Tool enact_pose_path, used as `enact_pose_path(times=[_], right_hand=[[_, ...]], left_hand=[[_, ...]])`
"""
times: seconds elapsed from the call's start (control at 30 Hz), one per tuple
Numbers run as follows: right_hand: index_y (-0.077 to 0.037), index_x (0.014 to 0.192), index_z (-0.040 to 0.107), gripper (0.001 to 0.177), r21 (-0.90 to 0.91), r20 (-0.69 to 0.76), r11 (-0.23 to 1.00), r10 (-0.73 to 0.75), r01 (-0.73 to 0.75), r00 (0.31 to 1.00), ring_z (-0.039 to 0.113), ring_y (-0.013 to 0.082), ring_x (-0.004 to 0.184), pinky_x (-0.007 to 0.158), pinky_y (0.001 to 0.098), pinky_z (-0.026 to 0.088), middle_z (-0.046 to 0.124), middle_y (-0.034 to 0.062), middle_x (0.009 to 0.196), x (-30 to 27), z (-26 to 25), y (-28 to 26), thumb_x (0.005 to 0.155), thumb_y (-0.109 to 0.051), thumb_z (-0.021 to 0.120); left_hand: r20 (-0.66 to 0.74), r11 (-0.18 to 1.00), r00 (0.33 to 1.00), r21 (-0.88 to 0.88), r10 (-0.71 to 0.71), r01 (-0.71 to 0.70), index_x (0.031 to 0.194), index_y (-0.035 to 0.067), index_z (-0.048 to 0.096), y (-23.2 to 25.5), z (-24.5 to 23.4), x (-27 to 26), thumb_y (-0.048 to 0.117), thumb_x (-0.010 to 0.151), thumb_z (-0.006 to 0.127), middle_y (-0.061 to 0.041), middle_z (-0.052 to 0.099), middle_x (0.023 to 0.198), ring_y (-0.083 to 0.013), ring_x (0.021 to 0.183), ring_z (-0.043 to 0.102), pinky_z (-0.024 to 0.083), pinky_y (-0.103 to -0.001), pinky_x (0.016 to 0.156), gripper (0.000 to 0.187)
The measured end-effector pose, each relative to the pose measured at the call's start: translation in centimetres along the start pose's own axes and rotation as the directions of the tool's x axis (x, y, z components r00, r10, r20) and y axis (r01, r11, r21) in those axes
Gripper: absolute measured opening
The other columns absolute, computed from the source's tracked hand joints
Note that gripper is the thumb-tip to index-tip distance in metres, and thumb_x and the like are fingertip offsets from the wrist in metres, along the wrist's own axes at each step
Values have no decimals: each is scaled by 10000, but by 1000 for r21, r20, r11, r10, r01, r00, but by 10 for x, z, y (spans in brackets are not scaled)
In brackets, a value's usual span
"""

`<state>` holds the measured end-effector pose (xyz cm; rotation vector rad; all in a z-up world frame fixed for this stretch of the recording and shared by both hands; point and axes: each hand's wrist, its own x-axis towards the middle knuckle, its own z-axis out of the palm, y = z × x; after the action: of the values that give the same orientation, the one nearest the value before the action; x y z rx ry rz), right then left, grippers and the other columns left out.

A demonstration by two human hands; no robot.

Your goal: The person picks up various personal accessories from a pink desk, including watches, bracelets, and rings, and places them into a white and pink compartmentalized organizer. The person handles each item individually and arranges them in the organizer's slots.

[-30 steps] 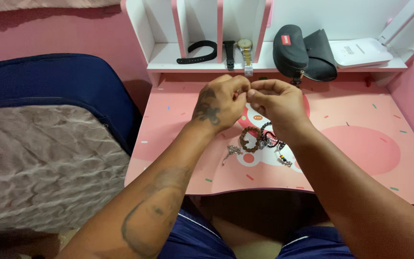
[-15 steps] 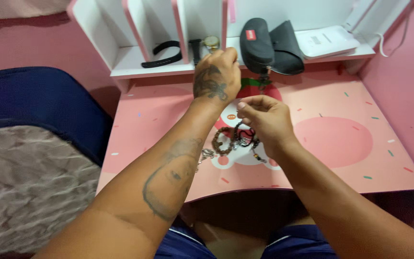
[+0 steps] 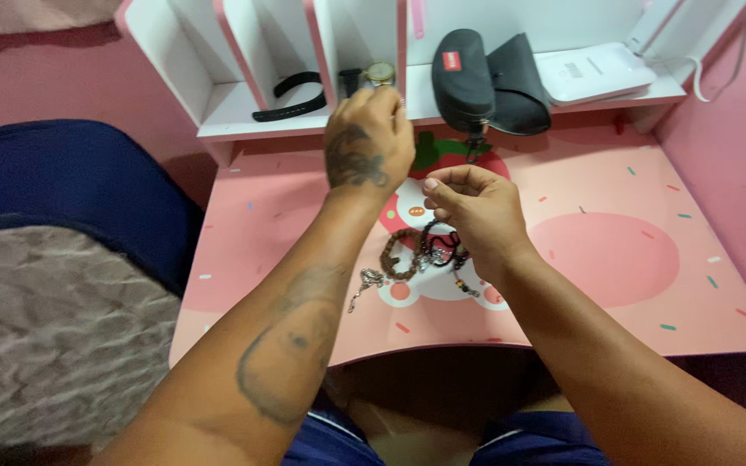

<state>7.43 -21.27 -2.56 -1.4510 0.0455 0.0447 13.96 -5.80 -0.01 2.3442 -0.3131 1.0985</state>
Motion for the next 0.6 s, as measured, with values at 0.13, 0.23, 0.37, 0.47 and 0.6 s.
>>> enact_pose_path(times=[0.13,0.23,0.37,0.47,0.6], right_hand=[[-21,1007,706,159,46,30,999,4,-5,1000,640,74,733,665,216,527,725,30,868,1,14,2,895,-118,763],[-21,990,709,145,57,68,998,-14,10,998,643,69,742,671,216,531,720,17,872,3,30,1,896,-118,764],[-30,974,719,135,-11,112,1000,-25,26,993,628,72,738,666,228,518,720,17,862,9,56,-4,905,-136,768],[-40,970,714,133,-23,145,1000,-4,7,989,651,77,766,690,233,533,724,15,865,8,71,-6,903,-146,760],[-43,969,719,135,-48,162,998,52,-45,985,662,91,797,708,252,538,723,20,880,5,84,-4,900,-152,762]], left_hand=[[-13,995,995,26,-95,95,861,65,660,-29,-35,-12,148,879,674,-149,678,879,-384,874,648,495,-519,775,86],[-41,986,990,90,-137,140,856,63,650,-54,-57,-20,132,888,667,-156,676,868,-394,863,642,491,-524,764,78],[-77,966,976,150,-202,212,840,63,651,-90,-82,-18,130,896,659,-153,675,843,-392,845,643,488,-525,766,87],[-102,962,978,187,-180,197,856,57,656,-115,-97,-11,122,918,654,-157,676,855,-399,850,635,484,-526,762,89],[-58,958,982,217,-181,189,869,59,673,-134,-103,-1,114,896,659,-145,687,879,-390,850,629,487,-508,750,63]])
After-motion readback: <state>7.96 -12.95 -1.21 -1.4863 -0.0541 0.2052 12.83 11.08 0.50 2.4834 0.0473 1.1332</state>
